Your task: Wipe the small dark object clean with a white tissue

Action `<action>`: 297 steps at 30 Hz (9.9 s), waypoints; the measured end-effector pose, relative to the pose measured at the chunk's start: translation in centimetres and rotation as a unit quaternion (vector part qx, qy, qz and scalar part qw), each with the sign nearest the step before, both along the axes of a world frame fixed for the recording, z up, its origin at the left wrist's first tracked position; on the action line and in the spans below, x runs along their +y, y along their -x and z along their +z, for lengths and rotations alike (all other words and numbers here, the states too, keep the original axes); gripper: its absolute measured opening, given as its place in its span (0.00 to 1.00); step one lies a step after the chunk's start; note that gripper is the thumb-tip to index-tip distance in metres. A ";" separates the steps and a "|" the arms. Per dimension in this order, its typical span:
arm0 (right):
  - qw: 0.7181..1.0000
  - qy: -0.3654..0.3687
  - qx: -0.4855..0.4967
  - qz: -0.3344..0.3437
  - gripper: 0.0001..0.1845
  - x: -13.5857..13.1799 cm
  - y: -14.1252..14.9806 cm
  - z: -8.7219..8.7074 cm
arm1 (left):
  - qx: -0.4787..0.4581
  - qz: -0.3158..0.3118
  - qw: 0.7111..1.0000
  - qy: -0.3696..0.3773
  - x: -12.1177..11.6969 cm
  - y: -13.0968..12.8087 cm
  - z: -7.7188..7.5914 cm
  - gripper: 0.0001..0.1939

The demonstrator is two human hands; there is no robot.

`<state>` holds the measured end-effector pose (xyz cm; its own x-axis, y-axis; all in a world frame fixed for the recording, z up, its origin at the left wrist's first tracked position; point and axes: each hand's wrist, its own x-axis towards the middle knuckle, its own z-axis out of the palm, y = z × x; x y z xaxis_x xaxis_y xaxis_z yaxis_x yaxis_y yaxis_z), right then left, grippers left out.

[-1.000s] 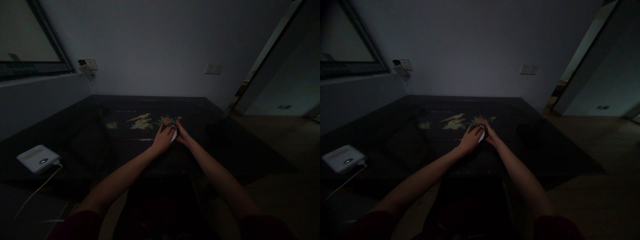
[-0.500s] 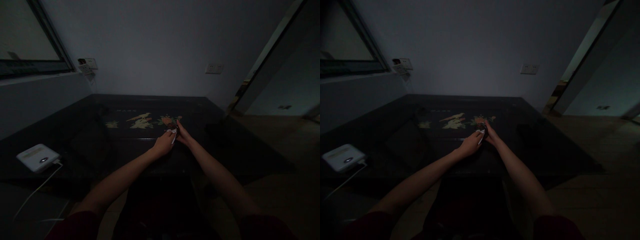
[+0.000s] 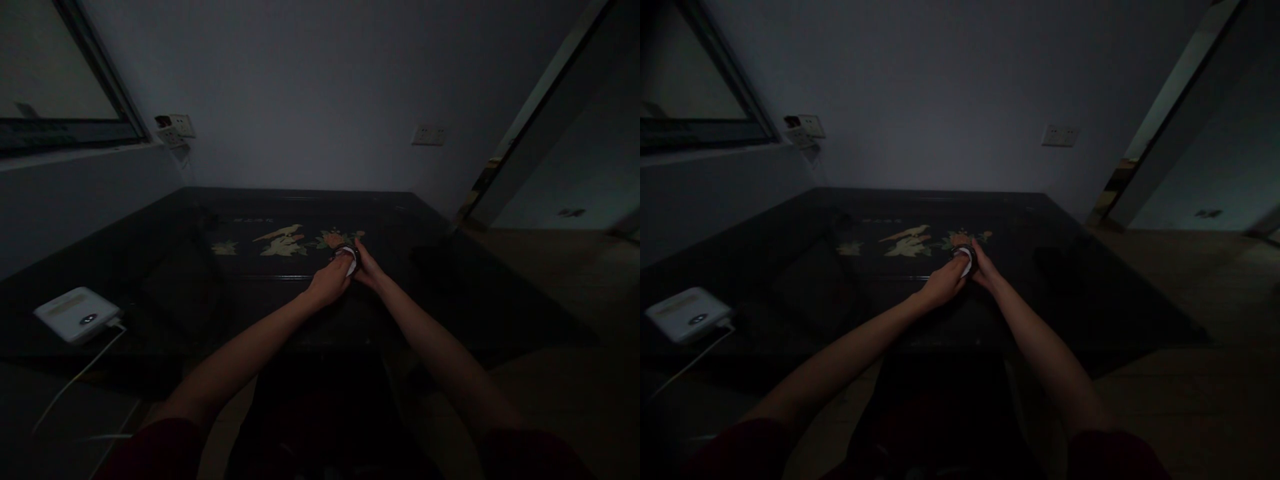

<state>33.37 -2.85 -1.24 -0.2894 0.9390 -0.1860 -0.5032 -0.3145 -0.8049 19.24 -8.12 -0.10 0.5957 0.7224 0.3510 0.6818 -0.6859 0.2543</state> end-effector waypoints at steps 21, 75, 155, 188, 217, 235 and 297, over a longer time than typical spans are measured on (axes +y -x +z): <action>1.000 0.011 -0.005 0.006 0.25 -0.3 0.1 0.3 | 0.108 0.050 0.992 -0.038 -1.5 -0.2 1.3 0.14; 0.999 -0.007 -0.020 -0.046 0.22 -0.2 0.2 0.0 | -0.032 -0.013 0.999 0.015 0.0 -0.7 -0.4 0.22; 1.000 0.006 -0.023 -0.013 0.22 0.0 0.1 -0.3 | 0.099 0.022 0.995 -0.021 -0.5 0.7 1.0 0.14; 1.000 0.016 -0.004 -0.023 0.22 0.1 0.2 -0.5 | 0.113 0.051 0.989 -0.077 -0.5 0.4 0.0 0.29; 0.997 0.018 -0.032 -0.065 0.19 -0.7 0.6 0.6 | -0.107 -0.048 0.993 0.026 1.0 0.3 -1.2 0.23; 0.998 -0.003 -0.040 -0.056 0.20 -0.3 0.4 -0.1 | 0.025 0.022 0.999 -0.003 -0.1 0.9 0.1 0.28; 0.972 -0.092 0.001 -0.215 0.17 -1.2 -0.4 2.3 | 0.011 -0.164 0.976 0.144 0.8 1.7 -0.5 0.21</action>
